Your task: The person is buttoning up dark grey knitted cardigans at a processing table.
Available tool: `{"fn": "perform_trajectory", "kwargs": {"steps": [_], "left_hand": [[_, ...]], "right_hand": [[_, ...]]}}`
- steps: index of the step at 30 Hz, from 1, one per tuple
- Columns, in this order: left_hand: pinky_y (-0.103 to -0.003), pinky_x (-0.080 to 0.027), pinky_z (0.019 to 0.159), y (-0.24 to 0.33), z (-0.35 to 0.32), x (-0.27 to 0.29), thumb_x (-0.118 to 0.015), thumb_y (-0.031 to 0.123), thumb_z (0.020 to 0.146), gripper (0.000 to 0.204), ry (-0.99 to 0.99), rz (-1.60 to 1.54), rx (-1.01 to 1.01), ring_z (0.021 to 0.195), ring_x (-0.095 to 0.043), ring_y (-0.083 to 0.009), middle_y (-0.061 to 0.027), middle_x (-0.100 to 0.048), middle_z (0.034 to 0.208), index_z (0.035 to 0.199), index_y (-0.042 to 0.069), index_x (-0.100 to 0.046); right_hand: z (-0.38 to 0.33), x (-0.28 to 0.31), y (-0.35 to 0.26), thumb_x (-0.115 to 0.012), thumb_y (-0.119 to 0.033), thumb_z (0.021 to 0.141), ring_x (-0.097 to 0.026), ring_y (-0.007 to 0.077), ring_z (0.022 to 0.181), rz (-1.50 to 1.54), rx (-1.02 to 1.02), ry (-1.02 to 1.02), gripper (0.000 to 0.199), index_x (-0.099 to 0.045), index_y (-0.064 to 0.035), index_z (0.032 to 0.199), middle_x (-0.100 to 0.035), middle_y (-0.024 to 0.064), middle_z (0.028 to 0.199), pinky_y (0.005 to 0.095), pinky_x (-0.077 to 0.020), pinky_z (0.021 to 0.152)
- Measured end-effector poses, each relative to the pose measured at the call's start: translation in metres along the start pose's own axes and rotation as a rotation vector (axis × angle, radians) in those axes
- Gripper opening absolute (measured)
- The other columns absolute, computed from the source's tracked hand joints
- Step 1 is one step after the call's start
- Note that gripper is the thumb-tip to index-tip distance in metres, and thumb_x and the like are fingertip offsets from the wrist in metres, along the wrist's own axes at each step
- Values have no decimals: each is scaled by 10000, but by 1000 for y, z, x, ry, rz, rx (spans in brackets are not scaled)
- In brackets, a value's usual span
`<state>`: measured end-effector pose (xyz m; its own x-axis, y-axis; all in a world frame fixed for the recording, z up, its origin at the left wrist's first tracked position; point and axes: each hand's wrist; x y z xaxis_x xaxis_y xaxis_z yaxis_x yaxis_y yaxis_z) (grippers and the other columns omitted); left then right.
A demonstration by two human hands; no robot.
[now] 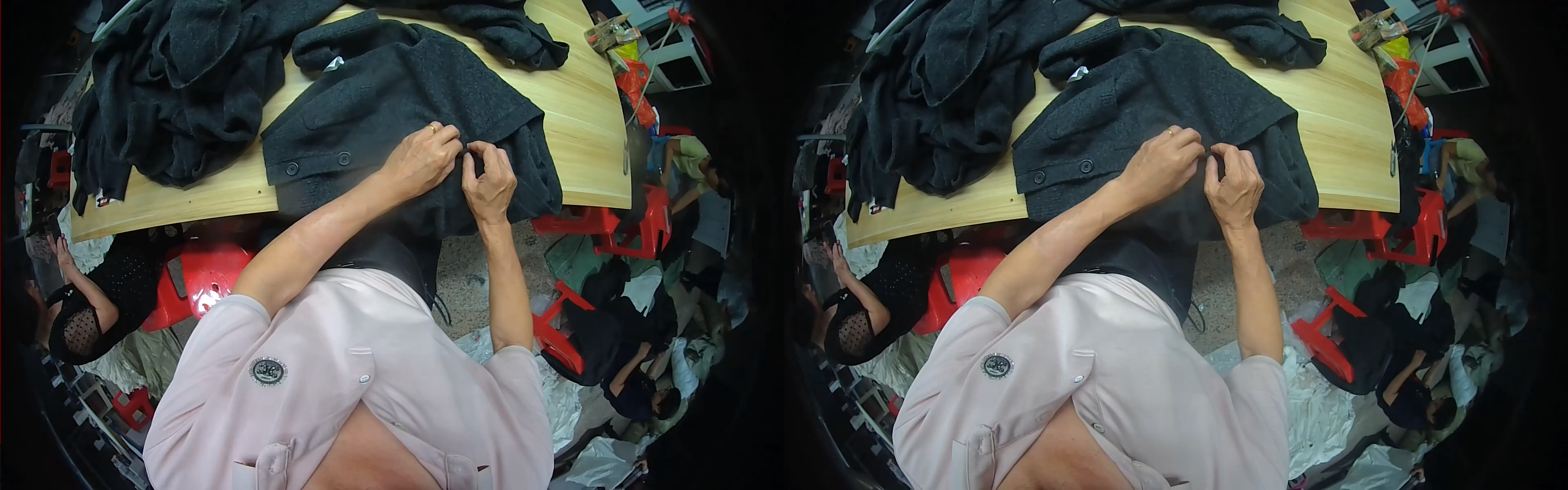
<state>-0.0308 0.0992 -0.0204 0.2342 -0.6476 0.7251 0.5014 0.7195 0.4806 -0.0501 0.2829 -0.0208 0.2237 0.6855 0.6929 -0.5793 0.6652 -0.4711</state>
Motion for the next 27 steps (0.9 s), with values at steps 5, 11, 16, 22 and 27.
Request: {"fn": "perform_trajectory", "kwargs": {"steps": [5,11,16,22,27], "left_hand": [[-432,-507,1077,13,-24,22,-743,164,962,415,-172,161,-52,1297,-631,-292,-141,-617,1540,1354,35,-705],[-451,-361,1231,25,-44,24,-640,482,1063,714,-254,207,-5,1548,-440,-314,-170,-487,1685,1599,25,-521],[-467,-379,1191,33,-56,24,-725,631,940,921,-249,240,20,1544,-440,-356,-220,-489,1667,1553,-34,-553],[-517,-384,1187,35,-94,70,-911,489,800,1324,-39,-127,227,1568,-400,-450,-316,-285,1747,1755,9,-129],[-579,-315,1242,53,-126,138,-969,480,709,1425,384,-219,60,1661,-232,-429,-335,-70,1797,1750,-2,-123]], "right_hand": [[-12,15,11,-820,-96,906,-709,369,1105,-163,-4,20,251,-768,-11,1137,-773,171,1185,463,-553,986],[-3,22,38,-793,-759,847,-510,474,1464,-536,-643,80,1165,-469,64,1605,-592,290,1524,556,-396,1211],[25,-24,0,-808,-497,945,-706,561,1012,-233,-437,-86,606,-704,51,1182,-759,326,1066,572,-567,876],[25,25,-87,-724,-32,1022,-722,340,1095,345,-151,97,294,-698,114,1277,-773,236,1218,423,-535,1006],[29,79,-190,-776,-103,984,-750,470,1012,194,462,76,332,-713,103,1237,-778,269,1128,508,-562,921]]}}
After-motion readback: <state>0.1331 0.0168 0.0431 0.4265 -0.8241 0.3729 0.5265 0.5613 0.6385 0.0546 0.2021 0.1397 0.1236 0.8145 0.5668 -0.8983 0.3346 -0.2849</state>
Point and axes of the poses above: each hand's wrist, its own z-axis towards the middle knuckle, its own x-axis out of the back of the hand, y = z × x
